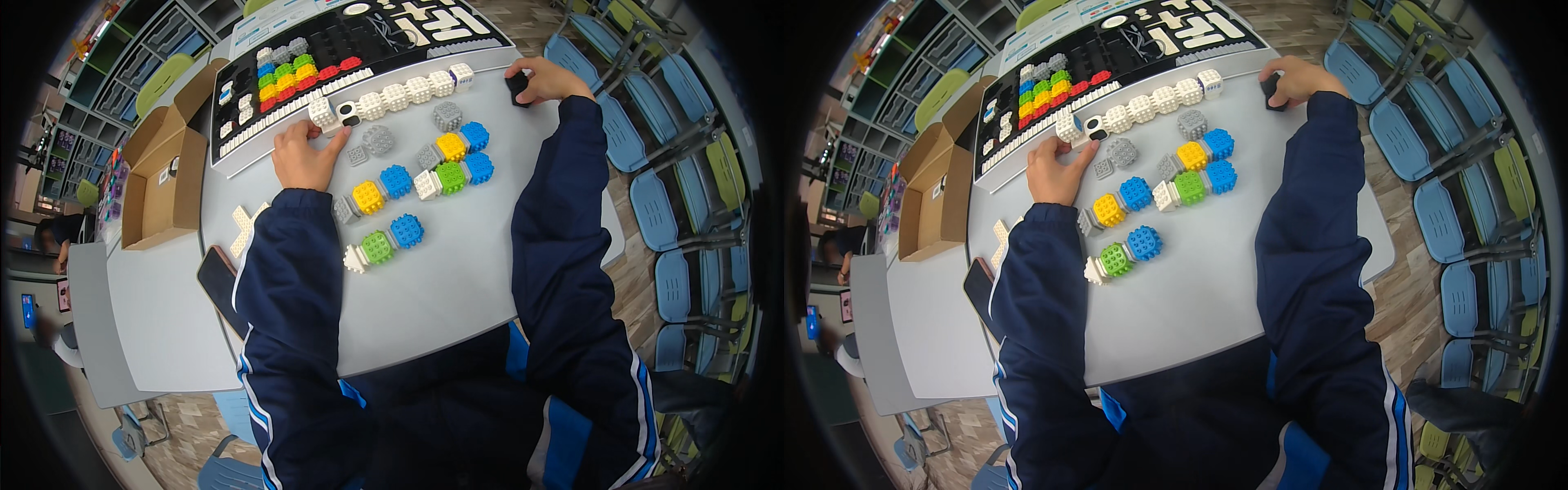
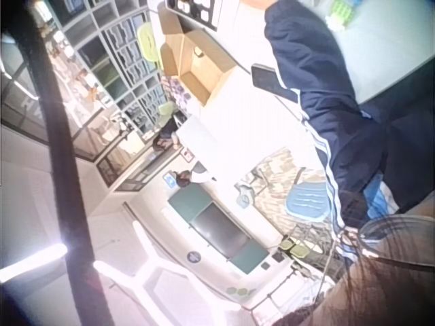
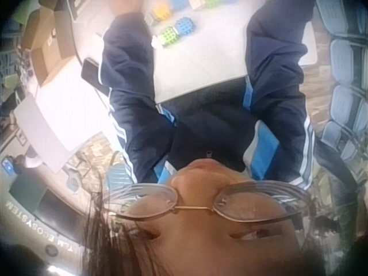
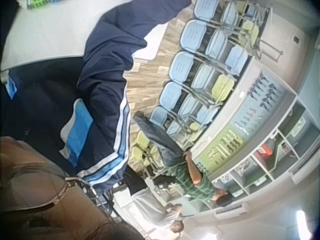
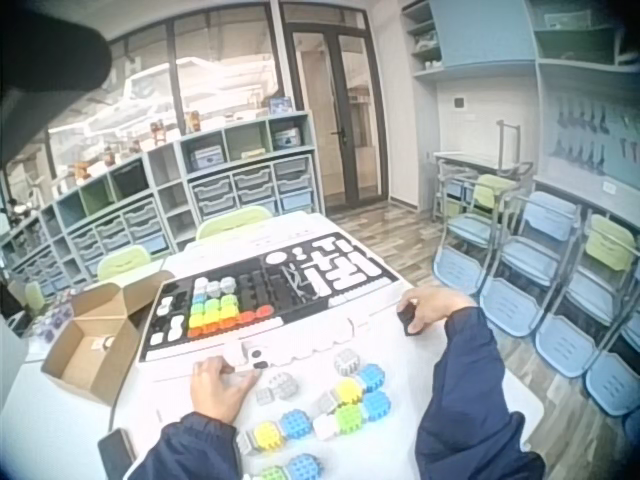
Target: The person assembles colorful interlocking building blocks into small structures on a table. They pick up individual pieces, connect them together, and place the completed units on the table surface.
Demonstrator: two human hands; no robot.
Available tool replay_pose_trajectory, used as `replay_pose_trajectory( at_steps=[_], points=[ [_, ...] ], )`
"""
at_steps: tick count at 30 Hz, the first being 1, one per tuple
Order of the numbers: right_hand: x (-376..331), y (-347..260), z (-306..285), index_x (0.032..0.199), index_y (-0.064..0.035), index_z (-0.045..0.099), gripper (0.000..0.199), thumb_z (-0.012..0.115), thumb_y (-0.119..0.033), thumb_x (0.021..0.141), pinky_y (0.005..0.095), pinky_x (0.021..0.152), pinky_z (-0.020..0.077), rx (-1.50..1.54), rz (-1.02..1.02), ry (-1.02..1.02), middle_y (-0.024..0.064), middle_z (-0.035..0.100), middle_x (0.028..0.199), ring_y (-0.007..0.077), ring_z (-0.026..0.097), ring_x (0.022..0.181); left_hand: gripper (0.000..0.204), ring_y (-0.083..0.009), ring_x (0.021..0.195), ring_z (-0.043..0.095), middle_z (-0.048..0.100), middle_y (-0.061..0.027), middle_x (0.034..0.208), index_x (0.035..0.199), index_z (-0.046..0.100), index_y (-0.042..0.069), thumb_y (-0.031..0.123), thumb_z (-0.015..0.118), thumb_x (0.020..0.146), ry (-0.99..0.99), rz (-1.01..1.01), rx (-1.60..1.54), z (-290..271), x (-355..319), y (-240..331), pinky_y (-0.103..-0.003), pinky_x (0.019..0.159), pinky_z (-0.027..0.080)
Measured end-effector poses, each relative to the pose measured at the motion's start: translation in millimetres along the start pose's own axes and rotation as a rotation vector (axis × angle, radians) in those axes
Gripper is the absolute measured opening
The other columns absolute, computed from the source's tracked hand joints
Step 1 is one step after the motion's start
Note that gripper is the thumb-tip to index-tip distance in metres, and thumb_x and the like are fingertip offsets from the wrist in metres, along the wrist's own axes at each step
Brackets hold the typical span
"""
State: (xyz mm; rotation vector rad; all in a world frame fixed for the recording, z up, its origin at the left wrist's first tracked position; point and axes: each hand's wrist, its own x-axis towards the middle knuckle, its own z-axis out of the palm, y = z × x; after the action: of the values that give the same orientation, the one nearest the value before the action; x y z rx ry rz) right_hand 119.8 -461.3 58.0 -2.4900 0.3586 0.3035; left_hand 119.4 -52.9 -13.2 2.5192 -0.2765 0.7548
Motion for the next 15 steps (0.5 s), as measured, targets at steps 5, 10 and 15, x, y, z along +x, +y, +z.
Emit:
replay_pose_trajectory(
  at_steps=[5, 10, 15],
  points=[
    [2.2, -18.6, 15.5, 0.116, -0.0125, 0.068, 0.047, 0.073, 0.009, 0.074, 0.0329, 0.074, 0.0613, 0.014, -0.120, 0.099, 0.0127, 0.061, 0.123, 0.0251, 0.069, 0.093, 0.045, -0.0280, 0.087, 0.058, 0.066, -0.0064, 0.083, 0.082, 0.067, 0.004, 0.045, 0.083, 0.070, 0.004, -0.001, 0.010, -2.6, -1.1, -3.8, -0.040, 0.079, 0.047],
    [5.1, -26.5, 18.8, 0.111, -0.0099, 0.069, 0.045, 0.076, 0.009, 0.072, 0.0332, 0.074, 0.0612, 0.072, -0.154, 0.134, 0.0128, 0.065, 0.113, 0.0244, 0.068, 0.094, 0.047, -0.0279, 0.088, 0.059, 0.067, -0.0074, 0.084, 0.082, 0.067, 0.004, 0.046, 0.083, 0.070, -0.011, -0.002, 0.005, -2.5, -0.3, 0.3, -0.040, 0.079, 0.047],
    [9.4, -25.0, 19.7, 0.107, -0.0111, 0.072, 0.046, 0.082, 0.006, 0.065, 0.0386, 0.082, 0.0563, -0.080, -0.268, 0.260, 0.0122, 0.069, 0.103, 0.0257, 0.068, 0.097, 0.050, -0.0276, 0.088, 0.060, 0.067, -0.0095, 0.083, 0.081, 0.066, 0.002, 0.046, 0.084, 0.070, -0.015, -0.007, 0.022, -4.5, 0.3, 0.1, -0.039, 0.079, 0.049]
  ],
)
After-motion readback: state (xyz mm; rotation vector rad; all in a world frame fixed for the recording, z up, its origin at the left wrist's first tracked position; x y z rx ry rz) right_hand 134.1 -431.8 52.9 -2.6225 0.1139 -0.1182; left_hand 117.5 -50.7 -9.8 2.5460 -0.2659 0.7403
